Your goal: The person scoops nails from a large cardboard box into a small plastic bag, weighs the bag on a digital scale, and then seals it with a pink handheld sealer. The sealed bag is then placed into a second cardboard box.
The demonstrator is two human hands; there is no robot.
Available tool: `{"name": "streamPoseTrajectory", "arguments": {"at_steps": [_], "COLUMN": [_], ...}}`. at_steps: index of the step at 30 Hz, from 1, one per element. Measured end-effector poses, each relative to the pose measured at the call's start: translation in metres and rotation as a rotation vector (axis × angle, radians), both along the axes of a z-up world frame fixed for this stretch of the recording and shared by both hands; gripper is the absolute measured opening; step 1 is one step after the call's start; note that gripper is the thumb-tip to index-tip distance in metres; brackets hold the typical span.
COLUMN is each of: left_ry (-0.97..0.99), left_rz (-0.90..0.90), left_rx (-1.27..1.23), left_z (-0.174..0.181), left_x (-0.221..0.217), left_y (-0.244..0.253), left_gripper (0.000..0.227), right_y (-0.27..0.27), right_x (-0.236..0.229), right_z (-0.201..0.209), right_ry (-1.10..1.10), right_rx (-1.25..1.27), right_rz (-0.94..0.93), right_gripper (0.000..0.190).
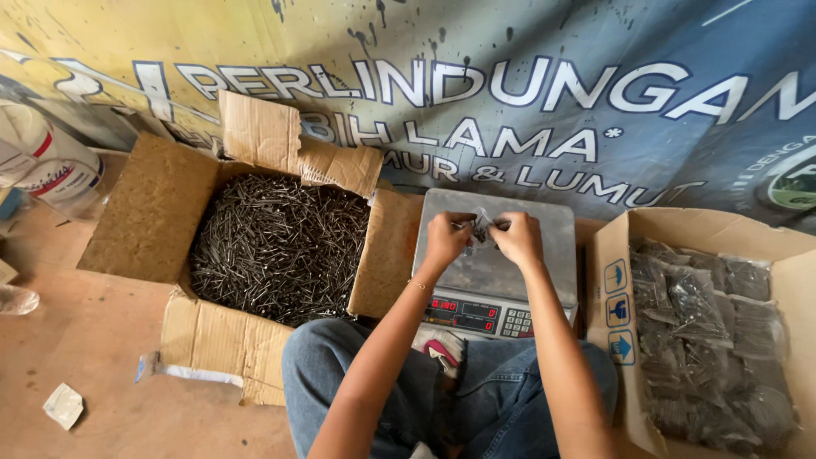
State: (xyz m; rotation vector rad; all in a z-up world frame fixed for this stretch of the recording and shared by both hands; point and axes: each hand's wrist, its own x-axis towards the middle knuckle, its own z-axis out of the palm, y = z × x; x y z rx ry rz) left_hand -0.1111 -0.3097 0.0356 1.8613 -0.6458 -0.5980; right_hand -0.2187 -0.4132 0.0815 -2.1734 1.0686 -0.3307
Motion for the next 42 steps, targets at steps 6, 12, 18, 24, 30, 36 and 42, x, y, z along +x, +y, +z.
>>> {"name": "streamPoseTrajectory", "arguments": {"at_steps": [6, 12, 18, 24, 30, 36, 42], "left_ry": [-0.001, -0.175, -0.119, -0.258, -0.152, -0.142, -0.070], "left_rz": [0.011, -0.065, -0.114, -0.052, 0.009, -0.007, 0.062], "left_rx": [0.065, 0.095, 0.161, 0.067, 0.031, -0.071, -0.089], "left_z": [-0.032, -0.018, 0.053, -0.023, -0.024, 0.006, 0.020], "left_x": [0.005, 0.012, -0.001, 0.025, 0.018, 0.014, 0.006], "left_y": [0.015, 0.025, 0.048, 0.023, 0.018, 0.016, 0.032], "left_gripper": [0.028, 0.027, 0.028, 0.021, 0.018, 0.019, 0.017], "right_y": [0.010, 0.017, 0.021, 0.027, 0.000, 0.012, 0.016], "right_x": [-0.004, -0.006, -0.005, 0.000, 0.017, 0.007, 0.000], "right_z": [-0.025, -0.023, -0.012, -0.003, -0.051, -0.040, -0.046], "right_ry": [0.147, 0.044, -0.011, 0.013, -0.043, -0.147, -0.183], "right_rx": [-0.012, -0.023, -0.003, -0.060, -0.186, -0.186, -0.227], "right_rz": [0.071, 0.038, 0.034, 0.010, 0.048, 0.053, -0.007], "right_gripper": [0.026, 0.032, 0.039, 0.032, 0.018, 0.013, 0.014]}}
